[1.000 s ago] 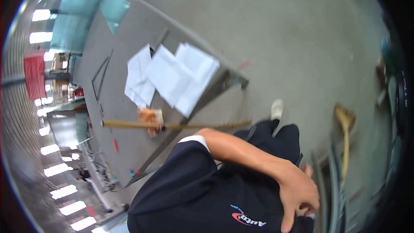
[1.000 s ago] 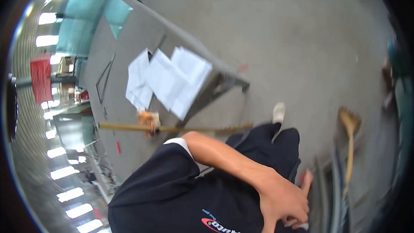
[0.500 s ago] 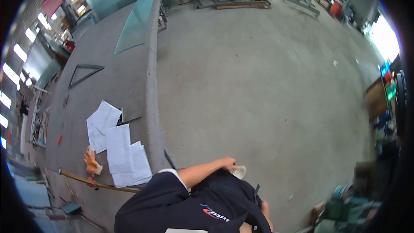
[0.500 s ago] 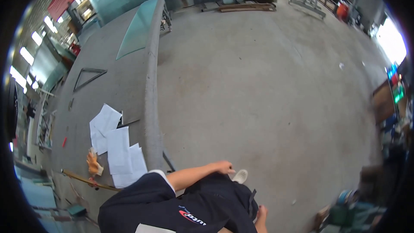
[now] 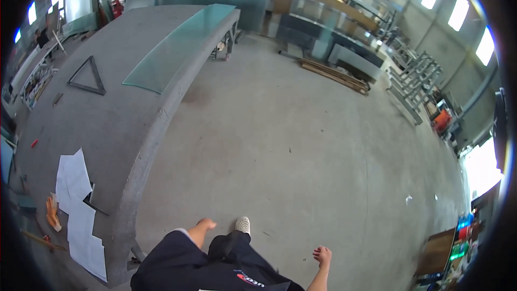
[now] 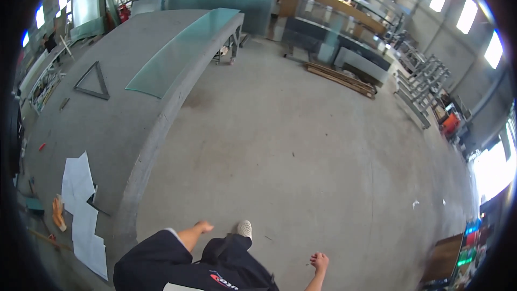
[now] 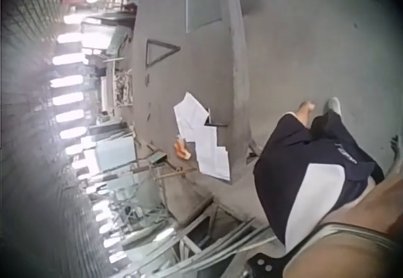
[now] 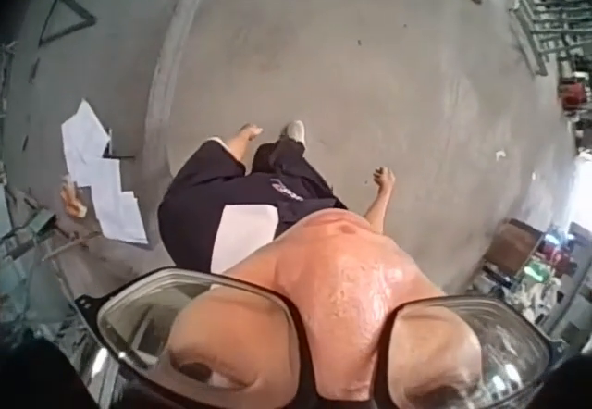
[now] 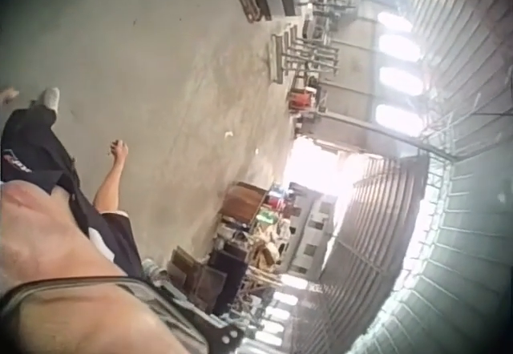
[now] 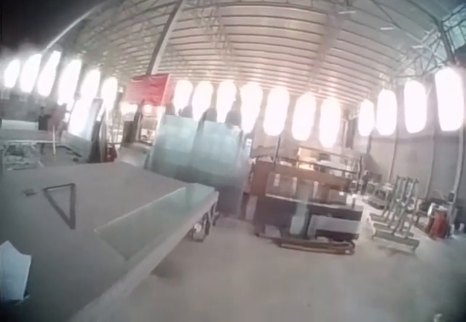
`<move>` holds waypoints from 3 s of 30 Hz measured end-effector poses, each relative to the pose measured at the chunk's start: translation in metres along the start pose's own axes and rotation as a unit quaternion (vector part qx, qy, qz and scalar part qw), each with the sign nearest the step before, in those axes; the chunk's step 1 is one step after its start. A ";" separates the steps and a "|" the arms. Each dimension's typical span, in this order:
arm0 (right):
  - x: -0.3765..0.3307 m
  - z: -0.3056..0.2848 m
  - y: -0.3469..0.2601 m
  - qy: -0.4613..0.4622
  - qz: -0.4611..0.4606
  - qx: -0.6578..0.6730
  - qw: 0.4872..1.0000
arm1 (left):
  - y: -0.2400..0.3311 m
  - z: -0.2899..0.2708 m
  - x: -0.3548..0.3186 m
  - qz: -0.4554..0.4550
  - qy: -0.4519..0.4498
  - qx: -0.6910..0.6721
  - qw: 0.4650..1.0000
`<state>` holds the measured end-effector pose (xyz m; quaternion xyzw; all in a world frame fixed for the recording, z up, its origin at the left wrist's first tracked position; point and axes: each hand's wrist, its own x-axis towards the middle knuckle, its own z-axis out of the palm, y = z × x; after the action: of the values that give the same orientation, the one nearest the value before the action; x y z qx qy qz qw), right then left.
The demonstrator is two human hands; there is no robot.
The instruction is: Measuring and moving large glass sheets in a factory setting.
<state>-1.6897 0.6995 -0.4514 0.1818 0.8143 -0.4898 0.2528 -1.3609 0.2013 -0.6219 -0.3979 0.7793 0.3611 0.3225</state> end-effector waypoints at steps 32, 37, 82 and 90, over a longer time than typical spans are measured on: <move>0.683 0.946 -1.206 -0.304 -0.402 -0.162 0.848 | 0.344 -0.922 0.599 0.033 0.237 -0.397 0.886; 0.630 1.103 -1.266 -0.452 -0.179 -0.428 0.762 | 0.399 -1.109 0.655 0.107 0.137 -0.342 0.923; 0.950 1.790 -1.875 -0.745 -0.116 -0.473 0.456 | 0.573 -1.614 1.071 -0.108 0.611 -0.774 -0.124; 0.959 1.831 -1.914 -0.734 -0.139 -0.504 0.434 | 0.582 -1.668 1.109 -0.124 0.650 -0.727 -0.185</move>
<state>-3.0755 -1.7525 -0.3848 -0.5213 0.4402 0.0294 0.7305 -2.7433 -1.3491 -0.4345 0.4917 0.2465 -0.2014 0.8105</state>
